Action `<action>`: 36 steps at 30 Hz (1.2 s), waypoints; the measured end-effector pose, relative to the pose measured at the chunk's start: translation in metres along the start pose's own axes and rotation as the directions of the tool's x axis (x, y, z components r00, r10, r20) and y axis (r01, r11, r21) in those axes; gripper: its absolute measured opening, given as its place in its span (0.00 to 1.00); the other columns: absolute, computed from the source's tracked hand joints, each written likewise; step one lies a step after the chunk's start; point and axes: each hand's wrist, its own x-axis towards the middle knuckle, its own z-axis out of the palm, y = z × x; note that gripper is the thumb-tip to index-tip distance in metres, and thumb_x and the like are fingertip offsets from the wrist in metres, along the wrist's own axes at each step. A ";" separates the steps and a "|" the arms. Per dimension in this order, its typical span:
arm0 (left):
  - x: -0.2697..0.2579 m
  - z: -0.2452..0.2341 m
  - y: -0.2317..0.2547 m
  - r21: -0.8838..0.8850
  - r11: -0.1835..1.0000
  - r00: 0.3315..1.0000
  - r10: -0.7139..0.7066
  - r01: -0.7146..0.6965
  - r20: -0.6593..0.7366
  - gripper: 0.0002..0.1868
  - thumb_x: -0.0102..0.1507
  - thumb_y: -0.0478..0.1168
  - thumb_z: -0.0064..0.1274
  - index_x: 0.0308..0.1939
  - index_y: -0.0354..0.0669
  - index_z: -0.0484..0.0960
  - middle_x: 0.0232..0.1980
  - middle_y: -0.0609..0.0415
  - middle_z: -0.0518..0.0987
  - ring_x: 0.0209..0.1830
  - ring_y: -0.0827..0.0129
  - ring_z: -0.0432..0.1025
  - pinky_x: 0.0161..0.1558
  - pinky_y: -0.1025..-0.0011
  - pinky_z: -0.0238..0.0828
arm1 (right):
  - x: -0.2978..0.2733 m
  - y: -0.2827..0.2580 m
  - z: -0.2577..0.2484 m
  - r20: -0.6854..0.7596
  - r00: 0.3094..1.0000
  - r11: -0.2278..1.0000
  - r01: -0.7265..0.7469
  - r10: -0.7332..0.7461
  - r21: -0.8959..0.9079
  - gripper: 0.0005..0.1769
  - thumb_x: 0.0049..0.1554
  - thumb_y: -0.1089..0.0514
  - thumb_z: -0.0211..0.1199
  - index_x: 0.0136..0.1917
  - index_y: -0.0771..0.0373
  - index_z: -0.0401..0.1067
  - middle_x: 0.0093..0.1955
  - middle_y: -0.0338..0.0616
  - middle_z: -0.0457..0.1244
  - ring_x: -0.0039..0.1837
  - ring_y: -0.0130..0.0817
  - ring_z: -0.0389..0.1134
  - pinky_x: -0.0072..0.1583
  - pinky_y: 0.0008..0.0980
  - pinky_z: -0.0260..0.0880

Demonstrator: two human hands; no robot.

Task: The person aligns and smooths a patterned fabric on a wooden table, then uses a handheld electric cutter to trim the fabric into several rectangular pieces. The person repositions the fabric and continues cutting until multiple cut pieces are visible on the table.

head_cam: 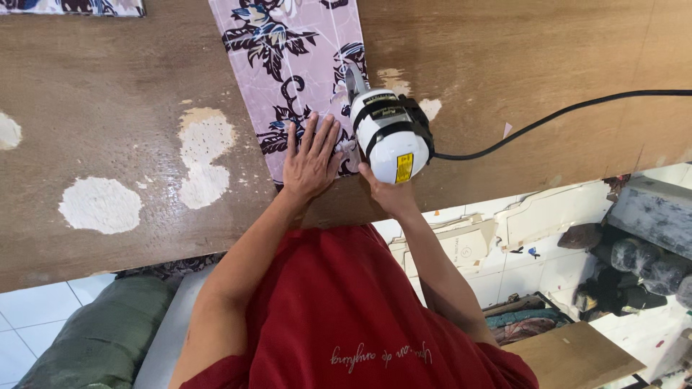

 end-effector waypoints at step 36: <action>0.000 -0.004 -0.001 -0.027 1.000 0.998 -0.003 0.001 -0.064 0.34 0.71 0.57 0.44 0.79 0.51 0.63 0.81 0.56 0.60 0.83 0.59 0.49 0.79 0.44 0.34 | 0.245 -0.145 -0.005 0.181 0.934 0.884 -0.352 0.309 0.308 0.27 0.62 0.55 0.62 0.70 0.66 0.61 0.27 0.35 0.57 0.25 0.21 0.54 0.28 0.20 0.58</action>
